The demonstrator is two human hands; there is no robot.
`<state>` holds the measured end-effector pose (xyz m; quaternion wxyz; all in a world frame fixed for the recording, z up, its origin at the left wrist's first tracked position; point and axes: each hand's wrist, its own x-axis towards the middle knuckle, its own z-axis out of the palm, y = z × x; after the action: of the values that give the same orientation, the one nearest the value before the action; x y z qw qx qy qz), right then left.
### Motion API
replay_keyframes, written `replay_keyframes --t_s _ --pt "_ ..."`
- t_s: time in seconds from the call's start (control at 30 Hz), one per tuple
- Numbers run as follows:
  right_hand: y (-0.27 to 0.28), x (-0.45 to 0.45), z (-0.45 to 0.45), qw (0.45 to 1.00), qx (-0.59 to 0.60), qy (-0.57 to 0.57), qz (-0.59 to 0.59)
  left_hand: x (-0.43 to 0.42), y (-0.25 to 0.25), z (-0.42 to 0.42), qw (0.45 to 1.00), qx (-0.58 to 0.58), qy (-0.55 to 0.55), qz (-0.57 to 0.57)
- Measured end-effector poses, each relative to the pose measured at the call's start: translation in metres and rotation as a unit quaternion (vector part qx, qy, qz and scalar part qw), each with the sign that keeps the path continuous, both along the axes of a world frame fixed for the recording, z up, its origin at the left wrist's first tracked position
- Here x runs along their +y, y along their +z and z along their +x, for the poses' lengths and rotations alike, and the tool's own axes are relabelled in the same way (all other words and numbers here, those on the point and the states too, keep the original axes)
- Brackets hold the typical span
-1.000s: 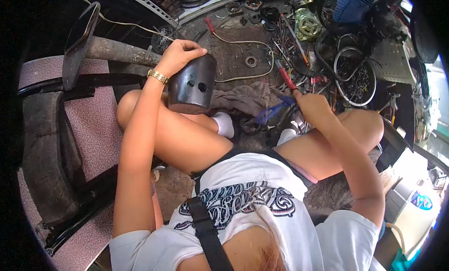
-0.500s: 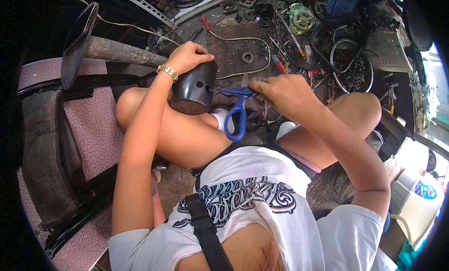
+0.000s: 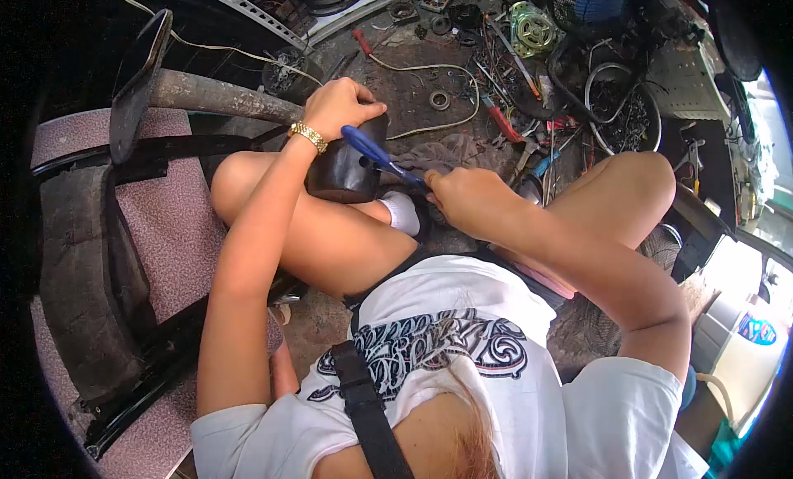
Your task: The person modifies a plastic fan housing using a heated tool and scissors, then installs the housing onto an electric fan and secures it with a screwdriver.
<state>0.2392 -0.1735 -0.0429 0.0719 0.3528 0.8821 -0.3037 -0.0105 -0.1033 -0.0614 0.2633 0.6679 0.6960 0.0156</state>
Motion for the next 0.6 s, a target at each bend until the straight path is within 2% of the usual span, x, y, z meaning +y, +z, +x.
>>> replay_keyframes --t_s 0.13,0.27,0.33,0.37,0.43,0.47,0.53,0.57,0.6 --pt "-0.008 -0.003 0.003 0.994 0.052 -0.026 -0.090 -0.003 0.000 0.007 0.999 0.004 -0.013 0.037" --pt "-0.016 -0.005 0.005 0.987 0.110 -0.012 -0.114 -0.011 -0.003 0.013 0.997 0.024 -0.039 0.068" --pt "-0.002 -0.001 0.001 0.944 0.032 -0.089 -0.315 -0.013 0.000 0.015 0.996 0.033 -0.044 0.075" --pt "-0.002 -0.001 0.002 0.944 0.032 -0.089 -0.315 -0.012 0.001 0.016 0.996 0.033 -0.044 0.076" --pt "-0.003 -0.002 0.003 0.871 0.067 -0.134 -0.469 -0.014 0.002 0.015 0.995 0.025 -0.026 0.092" --pt "-0.001 -0.003 0.003 0.871 0.067 -0.133 -0.469 -0.015 0.003 0.016 0.995 0.026 -0.026 0.092" --pt "0.007 -0.003 0.001 0.806 0.075 -0.196 -0.553 -0.017 0.006 0.018 0.991 0.045 -0.036 0.124" --pt "0.008 -0.001 0.006 0.807 0.076 -0.196 -0.553 -0.016 0.005 0.012 0.990 0.046 -0.036 0.125" --pt "0.008 0.005 0.017 0.717 0.148 -0.217 -0.646 -0.011 0.003 -0.002 0.991 -0.021 0.008 0.135"
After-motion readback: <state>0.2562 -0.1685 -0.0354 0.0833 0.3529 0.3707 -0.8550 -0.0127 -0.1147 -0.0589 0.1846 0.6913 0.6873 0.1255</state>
